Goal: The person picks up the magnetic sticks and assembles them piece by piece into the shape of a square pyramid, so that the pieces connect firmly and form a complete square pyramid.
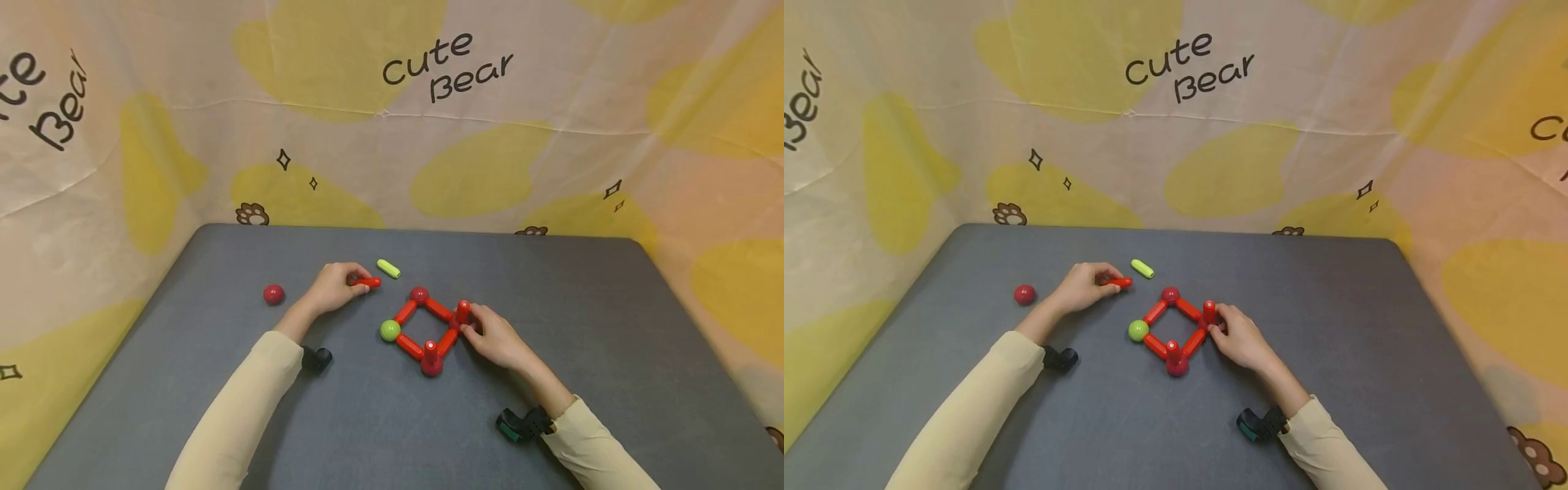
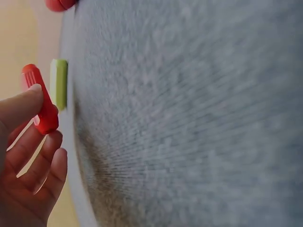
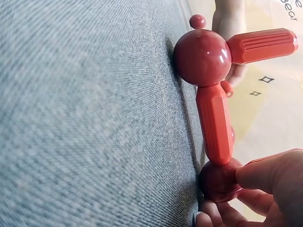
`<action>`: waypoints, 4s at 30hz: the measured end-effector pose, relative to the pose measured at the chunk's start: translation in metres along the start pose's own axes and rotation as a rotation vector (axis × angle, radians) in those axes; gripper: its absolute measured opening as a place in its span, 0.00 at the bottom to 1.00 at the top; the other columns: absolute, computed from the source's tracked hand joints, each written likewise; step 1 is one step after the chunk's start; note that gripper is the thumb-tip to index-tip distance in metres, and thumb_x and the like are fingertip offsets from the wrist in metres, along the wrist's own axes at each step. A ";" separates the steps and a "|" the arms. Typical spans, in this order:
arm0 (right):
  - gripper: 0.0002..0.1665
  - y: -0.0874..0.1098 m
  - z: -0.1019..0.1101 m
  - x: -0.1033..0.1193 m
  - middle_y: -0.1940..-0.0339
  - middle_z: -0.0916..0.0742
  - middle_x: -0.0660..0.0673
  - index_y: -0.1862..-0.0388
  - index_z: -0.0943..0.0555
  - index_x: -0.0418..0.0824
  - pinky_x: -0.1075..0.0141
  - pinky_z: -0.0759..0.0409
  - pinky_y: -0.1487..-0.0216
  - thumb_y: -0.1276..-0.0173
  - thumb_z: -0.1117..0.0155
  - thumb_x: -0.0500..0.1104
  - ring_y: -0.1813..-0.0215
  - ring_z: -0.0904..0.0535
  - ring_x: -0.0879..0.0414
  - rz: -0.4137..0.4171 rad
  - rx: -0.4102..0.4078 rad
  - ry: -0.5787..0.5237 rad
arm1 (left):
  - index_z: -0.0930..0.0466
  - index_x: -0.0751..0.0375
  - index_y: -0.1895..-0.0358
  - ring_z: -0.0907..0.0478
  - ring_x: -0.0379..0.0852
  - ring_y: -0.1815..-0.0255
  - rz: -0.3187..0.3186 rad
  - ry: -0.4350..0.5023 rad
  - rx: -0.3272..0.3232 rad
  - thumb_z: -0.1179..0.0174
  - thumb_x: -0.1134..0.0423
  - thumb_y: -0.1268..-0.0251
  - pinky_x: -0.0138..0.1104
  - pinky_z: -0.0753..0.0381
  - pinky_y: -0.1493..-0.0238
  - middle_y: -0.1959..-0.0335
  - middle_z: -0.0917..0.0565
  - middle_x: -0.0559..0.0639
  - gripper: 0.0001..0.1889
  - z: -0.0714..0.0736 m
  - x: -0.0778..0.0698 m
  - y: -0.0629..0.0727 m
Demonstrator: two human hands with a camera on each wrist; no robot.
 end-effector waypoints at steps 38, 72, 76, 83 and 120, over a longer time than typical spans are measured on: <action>0.14 0.001 0.001 0.000 0.68 0.22 0.46 0.53 0.22 0.40 0.66 0.31 0.67 0.39 0.42 0.36 0.68 0.29 0.56 0.007 -0.021 0.005 | 0.19 0.55 0.60 0.21 0.37 0.67 -0.186 0.249 0.052 0.35 0.67 0.47 0.31 0.21 0.62 0.68 0.18 0.44 0.10 -0.020 -0.057 0.057; 0.18 -0.026 -0.002 0.002 0.66 0.20 0.43 0.49 0.22 0.39 0.65 0.30 0.66 0.40 0.41 0.38 0.66 0.27 0.55 0.008 0.027 -0.010 | 0.22 0.52 0.64 0.22 0.36 0.72 -0.255 0.051 0.158 0.30 0.64 0.54 0.29 0.24 0.67 0.68 0.23 0.42 0.12 -0.034 -0.058 0.074; 0.17 -0.035 -0.004 0.001 0.64 0.19 0.42 0.50 0.23 0.39 0.64 0.28 0.65 0.39 0.41 0.39 0.65 0.25 0.54 -0.019 0.040 -0.011 | 0.23 0.50 0.65 0.22 0.35 0.72 -0.260 0.039 0.172 0.30 0.63 0.53 0.28 0.24 0.67 0.68 0.22 0.41 0.12 -0.036 -0.061 0.077; 0.18 -0.044 -0.006 0.005 0.62 0.18 0.43 0.50 0.25 0.37 0.65 0.27 0.65 0.38 0.41 0.41 0.63 0.22 0.54 -0.075 0.069 -0.047 | 0.23 0.48 0.63 0.22 0.33 0.72 -0.247 0.047 0.207 0.30 0.62 0.52 0.28 0.23 0.66 0.69 0.23 0.39 0.13 -0.039 -0.064 0.081; 0.34 0.017 -0.006 0.022 0.52 0.21 0.43 0.38 0.32 0.37 0.67 0.24 0.62 0.43 0.33 0.42 0.63 0.24 0.59 0.066 0.138 -0.044 | 0.17 0.55 0.55 0.23 0.41 0.63 -0.083 0.052 0.093 0.35 0.63 0.47 0.33 0.26 0.61 0.62 0.18 0.45 0.13 -0.031 -0.046 0.021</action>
Point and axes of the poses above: each hand's wrist, its own y-axis away from the middle knuckle, its own z-axis out of the back of the hand, x = y × z, the point moved 3 cm from there along -y, towards the middle knuckle
